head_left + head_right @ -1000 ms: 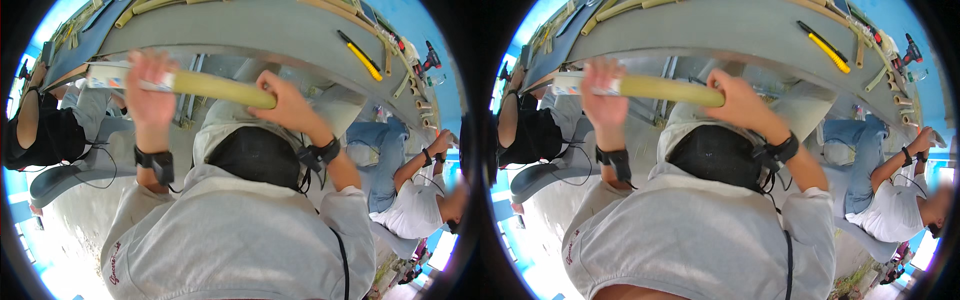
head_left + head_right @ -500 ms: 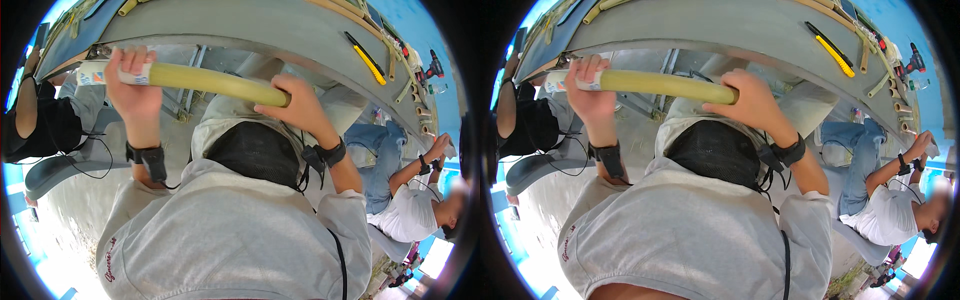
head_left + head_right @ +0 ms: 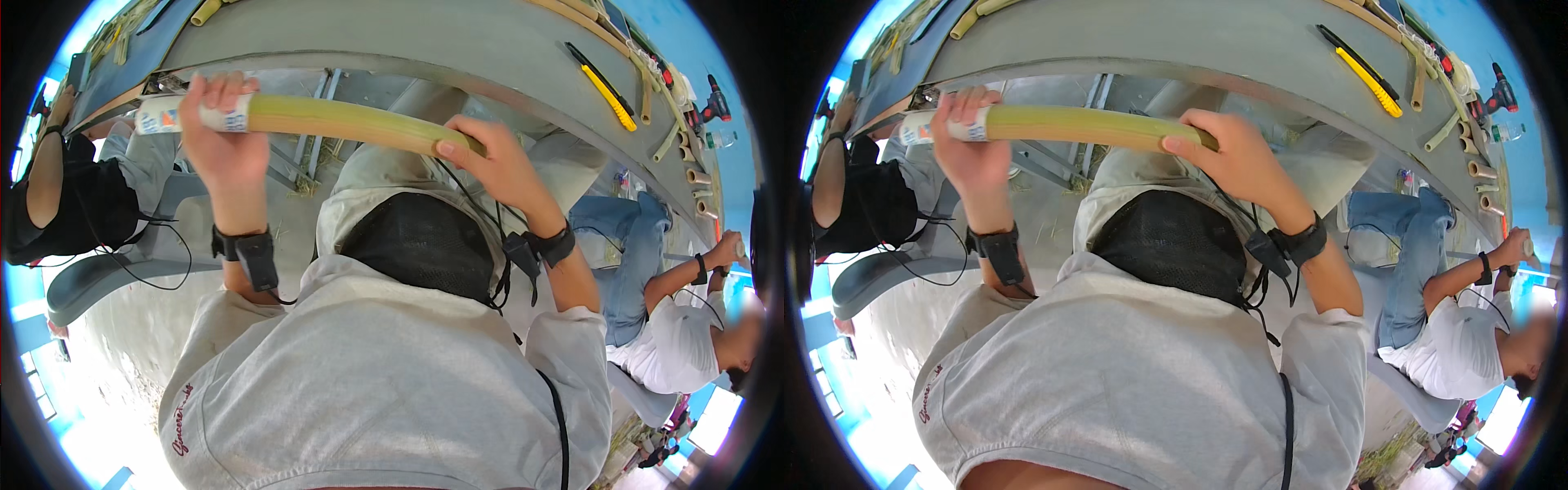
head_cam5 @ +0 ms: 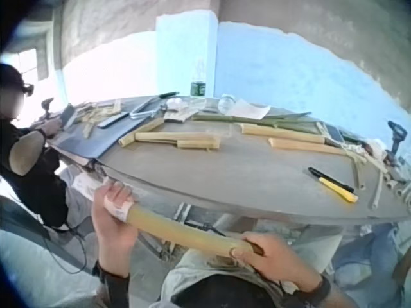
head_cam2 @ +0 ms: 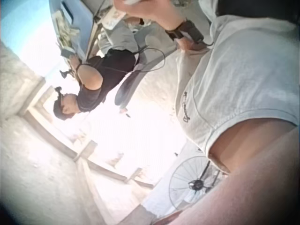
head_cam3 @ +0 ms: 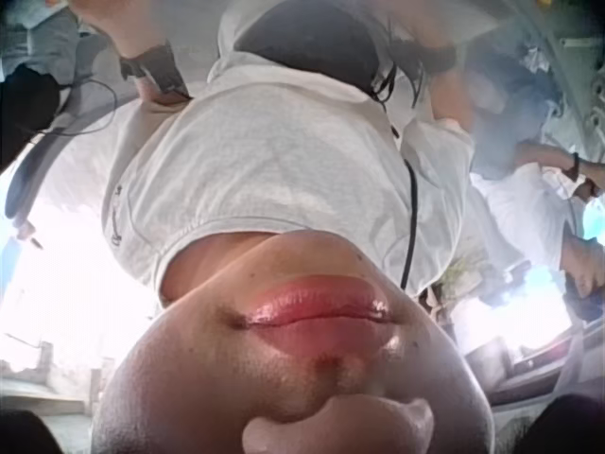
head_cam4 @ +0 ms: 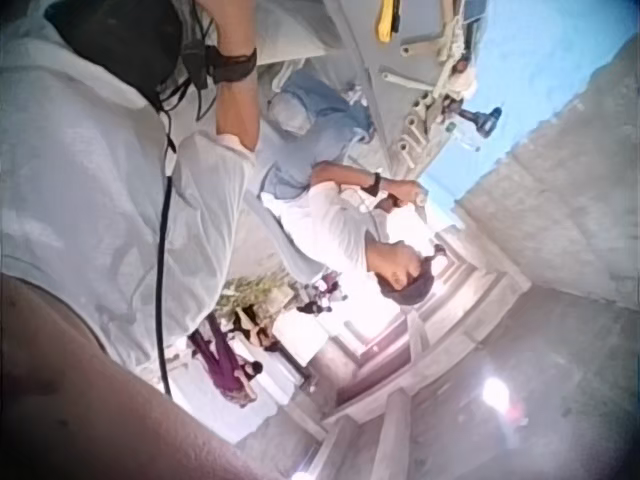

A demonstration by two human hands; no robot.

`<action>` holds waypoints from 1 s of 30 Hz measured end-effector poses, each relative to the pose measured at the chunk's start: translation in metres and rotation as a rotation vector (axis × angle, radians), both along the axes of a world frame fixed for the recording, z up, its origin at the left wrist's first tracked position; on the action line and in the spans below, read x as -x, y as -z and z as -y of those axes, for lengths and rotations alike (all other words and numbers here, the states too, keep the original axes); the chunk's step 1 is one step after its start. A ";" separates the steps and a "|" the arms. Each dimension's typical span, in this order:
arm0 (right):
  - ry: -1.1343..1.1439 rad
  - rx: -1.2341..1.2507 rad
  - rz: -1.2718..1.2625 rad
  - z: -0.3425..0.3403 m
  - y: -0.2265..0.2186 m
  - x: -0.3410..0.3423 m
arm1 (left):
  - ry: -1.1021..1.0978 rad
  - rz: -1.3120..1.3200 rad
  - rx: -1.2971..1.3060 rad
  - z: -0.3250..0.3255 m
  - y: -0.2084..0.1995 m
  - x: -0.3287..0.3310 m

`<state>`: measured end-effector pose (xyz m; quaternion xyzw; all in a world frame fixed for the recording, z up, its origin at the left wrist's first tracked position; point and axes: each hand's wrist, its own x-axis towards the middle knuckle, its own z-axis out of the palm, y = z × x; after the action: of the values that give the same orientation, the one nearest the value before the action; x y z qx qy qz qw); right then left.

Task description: Sand the end of a bamboo pole using a piece of sandpaper held against a utility knife handle.

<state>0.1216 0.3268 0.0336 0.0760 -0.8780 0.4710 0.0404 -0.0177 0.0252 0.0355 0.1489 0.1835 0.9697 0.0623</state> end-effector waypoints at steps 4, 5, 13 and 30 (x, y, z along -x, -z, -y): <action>-0.036 0.010 0.127 0.018 0.002 0.002 | 0.157 0.016 0.064 -0.048 0.017 -0.029; -0.047 0.019 0.139 0.022 0.002 0.003 | 0.254 0.002 0.143 -0.050 0.013 -0.031; -0.089 0.018 0.201 -0.007 -0.014 -0.009 | 0.143 -0.048 -0.176 -0.005 -0.024 -0.003; -0.074 -0.084 -0.062 0.017 -0.003 0.000 | 0.135 -0.061 0.036 -0.048 -0.001 -0.020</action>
<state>0.1215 0.3103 0.0369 0.1244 -0.8919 0.4322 0.0469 0.0024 0.0730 0.0365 0.1896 0.1921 0.9548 0.1247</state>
